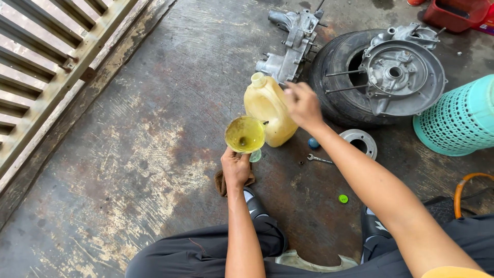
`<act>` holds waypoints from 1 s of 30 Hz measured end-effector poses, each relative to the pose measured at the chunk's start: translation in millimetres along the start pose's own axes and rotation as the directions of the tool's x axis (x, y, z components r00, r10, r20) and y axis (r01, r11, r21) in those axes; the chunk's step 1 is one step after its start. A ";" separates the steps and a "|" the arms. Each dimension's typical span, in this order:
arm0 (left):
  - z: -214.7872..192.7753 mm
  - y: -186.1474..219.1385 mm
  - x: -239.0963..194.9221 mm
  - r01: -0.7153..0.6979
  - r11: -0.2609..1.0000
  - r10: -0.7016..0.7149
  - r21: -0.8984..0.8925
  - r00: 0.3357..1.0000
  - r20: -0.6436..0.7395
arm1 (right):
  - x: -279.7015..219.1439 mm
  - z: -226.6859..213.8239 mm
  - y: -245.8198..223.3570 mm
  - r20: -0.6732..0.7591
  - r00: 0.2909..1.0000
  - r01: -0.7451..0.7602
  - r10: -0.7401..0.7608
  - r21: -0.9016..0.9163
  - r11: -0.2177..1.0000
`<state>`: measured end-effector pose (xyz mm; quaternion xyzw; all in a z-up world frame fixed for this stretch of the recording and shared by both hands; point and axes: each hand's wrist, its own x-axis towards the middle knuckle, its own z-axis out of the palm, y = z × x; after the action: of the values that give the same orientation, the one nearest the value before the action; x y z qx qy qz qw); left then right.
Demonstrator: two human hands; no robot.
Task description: The person cleans a metal engine cylinder head using a cloth and a liquid from a yellow container. They wipe the exterior and interior of the cylinder, then pour the liquid into a small plastic bottle and shake it.
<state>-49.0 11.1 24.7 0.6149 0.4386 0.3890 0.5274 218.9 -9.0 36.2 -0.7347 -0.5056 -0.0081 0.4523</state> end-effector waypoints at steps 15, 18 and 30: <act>6.8 -4.7 -15.8 0.039 0.999 -0.042 0.038 0.995 0.095 | -154.2 24.9 130.3 0.584 0.609 -0.144 0.537 -0.584 0.799; 5.3 -9.4 -15.9 0.034 0.998 -0.039 0.048 0.994 0.100 | -170.7 30.0 141.6 0.551 0.710 -0.036 0.439 -0.593 0.804; 35.6 0.7 -29.7 -0.055 0.998 0.048 0.017 0.959 0.281 | -166.1 -80.9 67.7 0.873 0.312 0.355 0.374 -0.472 0.807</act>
<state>-24.8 -28.1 19.8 0.6815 0.3482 0.3061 0.5662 224.6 -191.0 -38.4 -0.6981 -0.6361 0.2708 -0.1865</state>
